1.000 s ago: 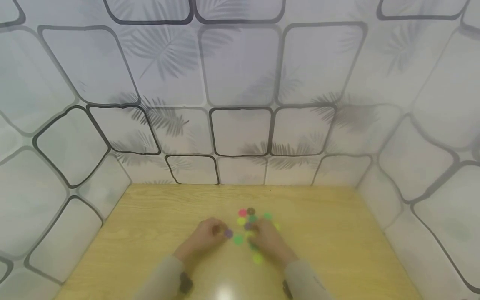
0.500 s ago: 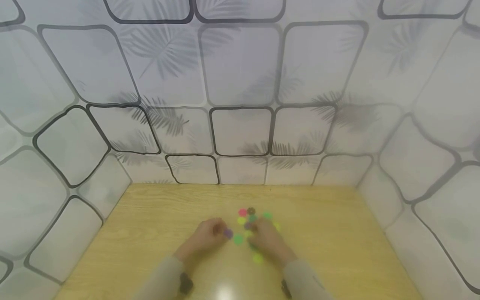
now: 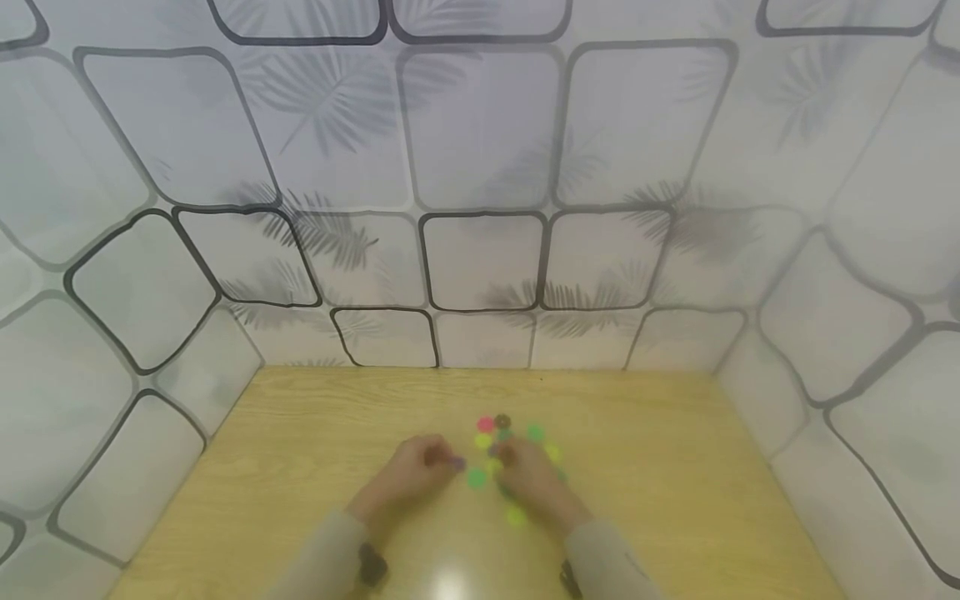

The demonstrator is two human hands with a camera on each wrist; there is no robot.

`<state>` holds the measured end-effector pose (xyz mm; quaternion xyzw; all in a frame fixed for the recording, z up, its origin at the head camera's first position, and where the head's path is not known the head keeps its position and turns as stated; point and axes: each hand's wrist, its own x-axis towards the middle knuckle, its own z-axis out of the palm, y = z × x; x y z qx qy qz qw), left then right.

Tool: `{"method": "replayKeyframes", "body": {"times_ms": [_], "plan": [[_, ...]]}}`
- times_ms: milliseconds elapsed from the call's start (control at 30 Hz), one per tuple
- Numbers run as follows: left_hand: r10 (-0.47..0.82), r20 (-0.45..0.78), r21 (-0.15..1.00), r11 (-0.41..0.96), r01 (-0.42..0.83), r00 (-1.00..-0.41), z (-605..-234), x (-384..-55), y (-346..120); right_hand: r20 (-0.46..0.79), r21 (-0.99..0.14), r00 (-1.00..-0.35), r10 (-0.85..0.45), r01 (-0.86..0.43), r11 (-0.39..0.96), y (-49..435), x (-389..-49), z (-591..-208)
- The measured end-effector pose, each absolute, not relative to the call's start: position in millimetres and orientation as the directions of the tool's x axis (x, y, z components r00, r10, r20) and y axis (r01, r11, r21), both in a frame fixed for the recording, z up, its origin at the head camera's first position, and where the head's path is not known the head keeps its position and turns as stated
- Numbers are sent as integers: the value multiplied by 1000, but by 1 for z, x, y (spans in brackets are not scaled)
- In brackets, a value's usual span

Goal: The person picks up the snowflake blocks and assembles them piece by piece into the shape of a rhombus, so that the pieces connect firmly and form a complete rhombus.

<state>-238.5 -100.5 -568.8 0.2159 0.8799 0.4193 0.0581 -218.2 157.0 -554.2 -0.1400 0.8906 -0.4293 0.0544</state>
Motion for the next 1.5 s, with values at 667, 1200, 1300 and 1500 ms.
{"method": "replayKeyframes", "body": {"times_ms": [667,1200,1300,1500], "plan": [[337,-36,975,217,40,-941,-520,-240,-102,126,-769,-956,-266,-264,583,162,-223,-520],[298,-13,986,162,37,-955,-493,-236,-94,182,-785,-954,-239,-287,549,160,-228,-492],[298,-10,988,150,36,-954,-490,-233,-92,173,-797,-959,-227,-271,540,158,-229,-489],[315,0,991,130,43,-949,-484,-230,-90,198,-811,-952,-234,-293,506,155,-230,-485]]}}
